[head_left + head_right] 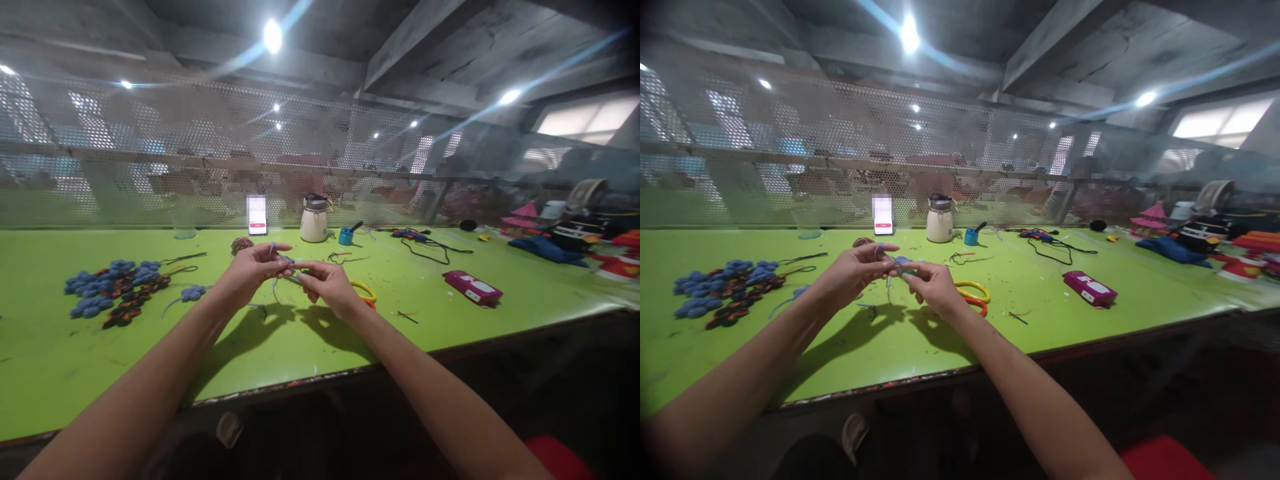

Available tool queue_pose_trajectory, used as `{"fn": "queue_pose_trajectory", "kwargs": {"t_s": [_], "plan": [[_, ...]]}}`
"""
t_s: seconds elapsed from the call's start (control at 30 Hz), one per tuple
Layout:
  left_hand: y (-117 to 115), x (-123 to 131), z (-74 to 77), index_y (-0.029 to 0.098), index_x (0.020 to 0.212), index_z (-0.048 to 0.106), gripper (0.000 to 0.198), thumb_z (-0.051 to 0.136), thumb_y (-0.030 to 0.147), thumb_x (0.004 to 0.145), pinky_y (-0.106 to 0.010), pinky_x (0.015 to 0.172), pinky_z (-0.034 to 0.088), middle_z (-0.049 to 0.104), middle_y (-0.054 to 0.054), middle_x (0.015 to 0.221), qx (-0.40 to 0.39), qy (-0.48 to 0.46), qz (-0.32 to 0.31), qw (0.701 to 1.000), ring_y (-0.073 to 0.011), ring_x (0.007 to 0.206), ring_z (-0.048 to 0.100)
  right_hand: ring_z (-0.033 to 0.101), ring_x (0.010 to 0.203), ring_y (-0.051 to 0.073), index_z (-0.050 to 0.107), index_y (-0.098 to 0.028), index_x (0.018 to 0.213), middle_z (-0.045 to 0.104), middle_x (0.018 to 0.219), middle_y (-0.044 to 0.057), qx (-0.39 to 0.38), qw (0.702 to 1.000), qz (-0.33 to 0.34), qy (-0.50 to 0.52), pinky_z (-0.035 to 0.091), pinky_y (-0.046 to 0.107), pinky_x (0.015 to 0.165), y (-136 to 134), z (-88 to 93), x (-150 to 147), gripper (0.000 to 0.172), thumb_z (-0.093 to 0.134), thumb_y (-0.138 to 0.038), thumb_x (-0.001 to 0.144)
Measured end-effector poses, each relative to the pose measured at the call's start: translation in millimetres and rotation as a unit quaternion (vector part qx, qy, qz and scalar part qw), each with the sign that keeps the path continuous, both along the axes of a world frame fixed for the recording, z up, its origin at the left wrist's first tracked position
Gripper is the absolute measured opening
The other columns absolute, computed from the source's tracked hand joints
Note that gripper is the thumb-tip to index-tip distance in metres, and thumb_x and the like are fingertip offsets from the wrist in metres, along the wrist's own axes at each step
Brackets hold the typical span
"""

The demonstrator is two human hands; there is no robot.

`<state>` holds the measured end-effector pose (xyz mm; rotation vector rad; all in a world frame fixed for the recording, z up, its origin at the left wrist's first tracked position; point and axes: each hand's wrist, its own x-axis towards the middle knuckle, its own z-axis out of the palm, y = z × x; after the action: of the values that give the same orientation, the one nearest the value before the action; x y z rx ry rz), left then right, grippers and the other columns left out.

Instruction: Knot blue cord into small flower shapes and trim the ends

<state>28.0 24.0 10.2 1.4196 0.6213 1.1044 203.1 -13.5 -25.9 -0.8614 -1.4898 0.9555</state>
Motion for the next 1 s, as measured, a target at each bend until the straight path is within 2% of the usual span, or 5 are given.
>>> {"fn": "queue_pose_trajectory", "kwargs": {"t_s": [0.17, 0.33, 0.53, 0.8, 1.0], "plan": [[-2, -1, 2.7, 0.012, 0.102, 0.066, 0.039, 0.075, 0.014, 0.065, -0.027, 0.061, 0.046, 0.069, -0.004, 0.069, 0.053, 0.053, 0.027, 0.997, -0.0145, 0.063, 0.064, 0.041, 0.037, 0.006, 0.069, -0.010, 0.100, 0.051, 0.050, -0.005, -0.008, 1.000, -0.005, -0.016, 0.035, 0.021, 0.038, -1, 0.3, 1, 0.040, 0.071, -0.037, 0.070], [-4, 1, 4.9, 0.011, 0.107, 0.065, 0.044, 0.074, 0.013, 0.064, -0.028, 0.058, 0.046, 0.066, -0.001, 0.064, 0.077, 0.080, 0.018, 0.994, -0.0128, 0.057, 0.060, 0.042, 0.040, 0.007, 0.069, -0.010, 0.099, 0.047, 0.046, -0.005, 0.032, 0.996, -0.011, -0.077, 0.036, 0.022, 0.043, 1, -0.6, 2, 0.033, 0.063, -0.034, 0.077], [-6, 2, 3.9, 0.010, 0.109, 0.065, 0.044, 0.071, 0.012, 0.065, -0.027, 0.056, 0.043, 0.064, -0.001, 0.062, 0.082, 0.097, 0.021, 0.992, -0.0116, 0.054, 0.055, 0.037, 0.041, 0.007, 0.066, -0.012, 0.103, 0.044, 0.050, -0.006, 0.014, 0.989, 0.008, -0.144, 0.031, 0.021, 0.042, -4, 2.4, 3, 0.028, 0.054, -0.031, 0.085], [4, -6, -4.3, 0.013, 0.118, 0.061, 0.054, 0.070, 0.013, 0.065, -0.028, 0.062, 0.043, 0.064, -0.003, 0.073, 0.008, 0.079, -0.064, 0.995, -0.0114, 0.061, 0.055, 0.040, 0.040, 0.005, 0.058, -0.015, 0.093, 0.056, 0.063, -0.001, 0.042, 0.976, 0.048, -0.206, 0.033, 0.019, 0.042, -3, -1.4, 3, 0.030, 0.039, -0.039, 0.093], [-2, 5, -5.9, 0.012, 0.118, 0.063, 0.051, 0.063, 0.011, 0.067, -0.026, 0.057, 0.043, 0.057, 0.002, 0.060, 0.145, 0.156, 0.050, 0.976, -0.0114, 0.054, 0.052, 0.033, 0.032, 0.005, 0.052, -0.017, 0.091, 0.050, 0.052, -0.007, -0.057, 0.990, 0.058, -0.116, 0.027, 0.018, 0.035, 0, -6.0, -1, 0.027, 0.043, -0.043, 0.091]]}}
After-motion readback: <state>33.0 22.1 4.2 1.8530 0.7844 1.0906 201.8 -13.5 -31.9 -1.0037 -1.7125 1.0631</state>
